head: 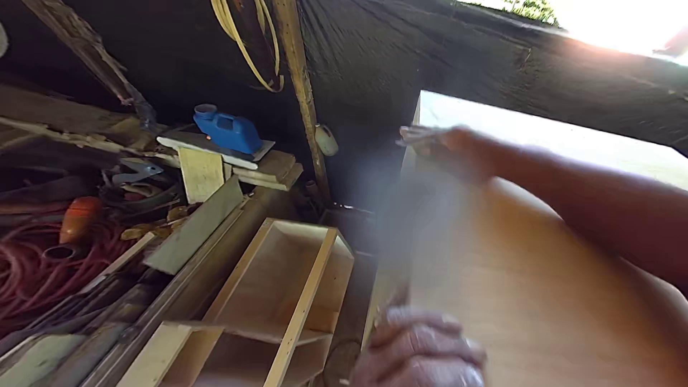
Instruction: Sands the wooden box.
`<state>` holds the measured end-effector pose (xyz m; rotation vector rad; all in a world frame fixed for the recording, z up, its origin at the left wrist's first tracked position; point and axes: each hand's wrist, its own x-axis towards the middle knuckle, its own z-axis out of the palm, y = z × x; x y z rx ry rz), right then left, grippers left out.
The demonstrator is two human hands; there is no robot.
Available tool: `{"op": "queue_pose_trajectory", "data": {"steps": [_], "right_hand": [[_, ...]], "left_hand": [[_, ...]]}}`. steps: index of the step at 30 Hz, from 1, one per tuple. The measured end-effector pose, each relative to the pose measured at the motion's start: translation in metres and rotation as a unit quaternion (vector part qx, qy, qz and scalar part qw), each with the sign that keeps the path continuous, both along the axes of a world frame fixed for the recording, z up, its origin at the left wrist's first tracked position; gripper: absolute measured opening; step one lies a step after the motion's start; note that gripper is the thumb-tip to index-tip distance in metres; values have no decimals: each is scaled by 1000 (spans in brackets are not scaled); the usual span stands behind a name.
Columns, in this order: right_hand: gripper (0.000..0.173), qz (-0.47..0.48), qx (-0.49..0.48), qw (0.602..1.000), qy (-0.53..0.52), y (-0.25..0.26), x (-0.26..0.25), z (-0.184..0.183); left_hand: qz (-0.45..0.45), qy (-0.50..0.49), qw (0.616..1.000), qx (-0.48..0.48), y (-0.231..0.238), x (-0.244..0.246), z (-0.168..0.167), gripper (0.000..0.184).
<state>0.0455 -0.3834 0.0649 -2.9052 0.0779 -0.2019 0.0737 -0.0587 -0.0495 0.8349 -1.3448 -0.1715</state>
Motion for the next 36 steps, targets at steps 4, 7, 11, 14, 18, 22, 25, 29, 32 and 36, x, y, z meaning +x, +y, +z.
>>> {"op": "queue_pose_trajectory", "data": {"steps": [4,7,11,14,18,22,25,29,32,36], "right_hand": [[47,-35,-23,999,-4,9,3,-4],[50,-3,-34,999,-9,26,-19,-2],[54,162,-27,986,-33,94,-112,-10],[54,248,-4,968,-51,128,-203,-19],[38,158,23,986,43,182,-274,17],[46,209,10,977,41,175,-275,11],[53,254,-27,966,-30,168,-235,-15],[53,257,-57,964,-48,199,-157,-17],[51,267,21,963,8,212,-103,-6],[37,194,155,965,-85,204,-80,25]], "left_hand": [[111,19,991,71,14,-10,-4,44],[153,49,985,56,13,-22,1,55],[212,68,973,63,15,-40,10,48],[280,82,953,77,19,-58,8,42],[338,239,899,145,20,-84,-24,72],[418,279,841,201,11,-99,-7,82],[418,256,859,144,8,-96,-7,69],[389,255,882,75,6,-84,-34,58],[378,240,888,101,13,-83,-49,60],[353,269,883,152,35,-79,-48,53]]}}
